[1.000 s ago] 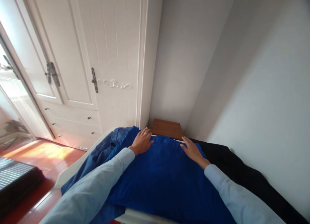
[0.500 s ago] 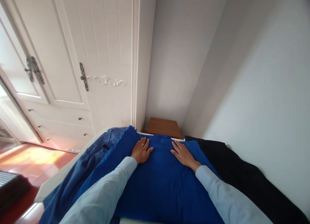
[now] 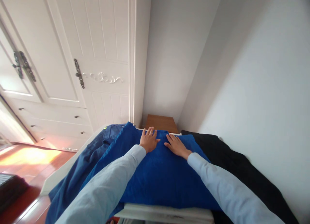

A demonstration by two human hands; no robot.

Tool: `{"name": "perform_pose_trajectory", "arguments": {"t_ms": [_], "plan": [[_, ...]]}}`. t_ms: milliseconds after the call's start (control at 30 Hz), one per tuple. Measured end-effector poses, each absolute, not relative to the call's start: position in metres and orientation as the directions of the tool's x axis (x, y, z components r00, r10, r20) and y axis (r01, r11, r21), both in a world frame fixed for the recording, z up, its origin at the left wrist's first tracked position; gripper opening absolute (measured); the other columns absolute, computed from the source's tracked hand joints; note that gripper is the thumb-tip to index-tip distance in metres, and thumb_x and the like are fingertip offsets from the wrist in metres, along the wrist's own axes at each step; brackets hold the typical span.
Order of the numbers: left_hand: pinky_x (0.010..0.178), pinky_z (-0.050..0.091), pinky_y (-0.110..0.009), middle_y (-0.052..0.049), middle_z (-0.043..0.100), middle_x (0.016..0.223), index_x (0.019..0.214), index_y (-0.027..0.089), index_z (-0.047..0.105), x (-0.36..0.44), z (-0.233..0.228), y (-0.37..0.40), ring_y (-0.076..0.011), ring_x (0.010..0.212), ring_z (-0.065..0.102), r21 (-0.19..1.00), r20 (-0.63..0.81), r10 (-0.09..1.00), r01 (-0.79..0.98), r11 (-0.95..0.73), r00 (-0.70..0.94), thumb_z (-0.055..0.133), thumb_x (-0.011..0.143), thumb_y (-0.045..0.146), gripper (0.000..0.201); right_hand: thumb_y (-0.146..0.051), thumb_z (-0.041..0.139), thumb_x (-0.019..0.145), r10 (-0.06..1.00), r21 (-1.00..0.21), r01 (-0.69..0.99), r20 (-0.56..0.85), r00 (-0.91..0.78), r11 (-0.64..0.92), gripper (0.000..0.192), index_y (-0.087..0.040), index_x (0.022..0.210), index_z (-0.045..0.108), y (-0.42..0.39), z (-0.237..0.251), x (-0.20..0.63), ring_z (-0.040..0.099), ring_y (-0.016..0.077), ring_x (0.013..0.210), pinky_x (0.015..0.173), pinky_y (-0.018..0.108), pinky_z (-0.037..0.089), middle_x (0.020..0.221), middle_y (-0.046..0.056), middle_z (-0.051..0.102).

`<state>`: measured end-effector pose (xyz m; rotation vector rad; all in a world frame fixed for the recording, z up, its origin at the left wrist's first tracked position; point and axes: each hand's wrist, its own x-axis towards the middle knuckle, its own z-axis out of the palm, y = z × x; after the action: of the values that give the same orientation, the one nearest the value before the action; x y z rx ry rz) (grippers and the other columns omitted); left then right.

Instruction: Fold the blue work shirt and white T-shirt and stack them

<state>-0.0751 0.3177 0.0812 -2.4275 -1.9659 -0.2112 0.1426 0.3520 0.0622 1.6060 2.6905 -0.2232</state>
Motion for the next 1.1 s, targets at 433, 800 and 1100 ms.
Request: {"name": "perform_pose_trajectory", "arguments": {"t_ms": [433,800,1100], "plan": [[0.128,0.017,-0.053,-0.014,0.023,0.169,0.161,0.018,0.035,-0.070,0.046,0.304,-0.0294,0.158,0.019,0.174,0.045,0.961,0.945,-0.276,0.272,0.024,0.106,0.052,0.066,-0.058,0.012,0.107,0.801,-0.200,0.791,-0.046,-0.597,0.578,0.075,-0.011,0.164,0.025,0.340,0.039,0.118,0.014,0.0271,0.160,0.130,0.050,0.012,0.171,0.014,0.018],[0.126,0.023,-0.051,-0.024,0.035,0.163,0.156,0.007,0.043,-0.020,0.068,0.225,-0.0340,0.156,0.025,0.134,0.140,0.985,0.984,-0.116,0.097,0.029,0.106,0.046,0.065,-0.053,0.025,0.107,0.950,-0.205,0.930,-0.002,-0.313,0.306,0.074,-0.001,0.159,0.032,0.300,0.057,0.112,0.023,0.0411,0.156,0.125,0.062,0.019,0.166,0.028,0.026],[0.124,0.030,-0.055,-0.023,0.034,0.162,0.156,0.008,0.043,-0.018,0.046,0.130,-0.0355,0.153,0.031,0.204,0.164,0.944,0.926,-0.318,0.288,0.040,0.102,0.060,0.075,-0.037,0.029,0.107,0.810,-0.245,0.779,0.049,-0.585,0.577,0.059,-0.010,0.159,0.039,0.221,0.040,0.146,0.028,0.0316,0.155,0.127,0.053,0.025,0.165,0.020,0.033]]}}
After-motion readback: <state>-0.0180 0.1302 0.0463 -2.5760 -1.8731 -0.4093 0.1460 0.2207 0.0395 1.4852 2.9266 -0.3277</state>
